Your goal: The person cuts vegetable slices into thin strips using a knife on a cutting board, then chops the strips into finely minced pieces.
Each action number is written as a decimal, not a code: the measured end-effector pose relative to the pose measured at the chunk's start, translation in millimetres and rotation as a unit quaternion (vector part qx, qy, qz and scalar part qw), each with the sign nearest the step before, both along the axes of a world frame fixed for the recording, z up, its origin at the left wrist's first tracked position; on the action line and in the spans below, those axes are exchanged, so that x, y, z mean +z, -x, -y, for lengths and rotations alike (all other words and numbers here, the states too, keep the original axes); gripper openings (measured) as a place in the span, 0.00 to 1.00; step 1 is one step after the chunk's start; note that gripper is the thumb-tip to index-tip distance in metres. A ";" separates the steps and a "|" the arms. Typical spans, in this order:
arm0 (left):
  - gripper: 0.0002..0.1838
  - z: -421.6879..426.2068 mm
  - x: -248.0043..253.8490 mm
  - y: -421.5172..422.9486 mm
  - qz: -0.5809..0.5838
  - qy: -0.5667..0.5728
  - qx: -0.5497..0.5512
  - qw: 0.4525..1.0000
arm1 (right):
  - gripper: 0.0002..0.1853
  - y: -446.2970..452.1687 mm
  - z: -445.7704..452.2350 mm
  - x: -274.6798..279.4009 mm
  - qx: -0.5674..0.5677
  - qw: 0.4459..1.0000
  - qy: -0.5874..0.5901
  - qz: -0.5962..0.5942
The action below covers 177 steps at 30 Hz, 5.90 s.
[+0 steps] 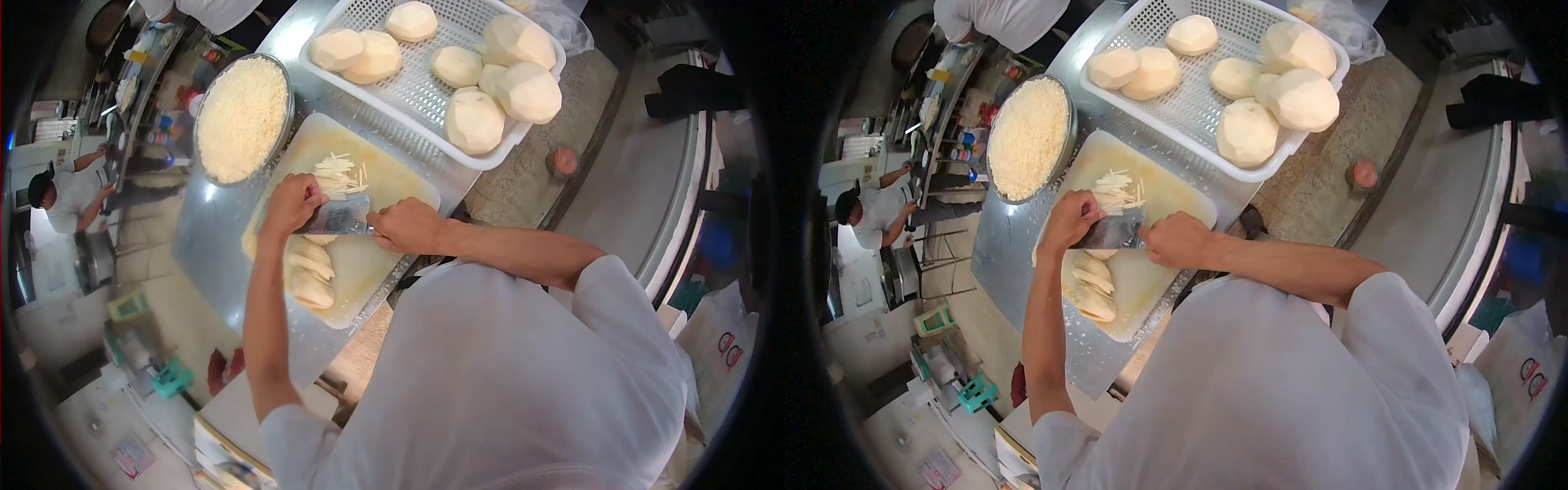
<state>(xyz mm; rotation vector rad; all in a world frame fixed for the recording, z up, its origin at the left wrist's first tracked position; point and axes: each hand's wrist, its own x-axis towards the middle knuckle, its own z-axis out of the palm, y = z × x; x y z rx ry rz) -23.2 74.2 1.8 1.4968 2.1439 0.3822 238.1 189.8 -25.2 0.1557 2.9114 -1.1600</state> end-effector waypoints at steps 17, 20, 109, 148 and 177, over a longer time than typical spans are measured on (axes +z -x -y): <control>0.25 -53.7 -32.5 18.7 -0.041 0.000 -0.123 0.992 | 0.14 -26.0 9.9 30.3 0.017 0.996 0.082 0.023; 0.21 -46.2 13.4 19.8 -0.042 -0.137 -0.044 0.989 | 0.17 -27.4 5.3 28.4 0.000 0.994 0.100 0.044; 0.14 74.8 -39.8 -87.7 -0.058 -0.202 0.254 0.944 | 0.22 61.1 3.4 22.4 -0.054 0.976 0.143 0.155; 0.19 72.7 -46.7 -80.4 -0.077 -0.197 0.284 0.935 | 0.25 68.9 13.8 31.5 -0.031 0.982 0.129 0.135; 0.19 87.3 -52.6 -84.9 -0.100 -0.251 0.264 0.926 | 0.25 53.2 22.0 26.2 -0.065 0.971 0.170 0.155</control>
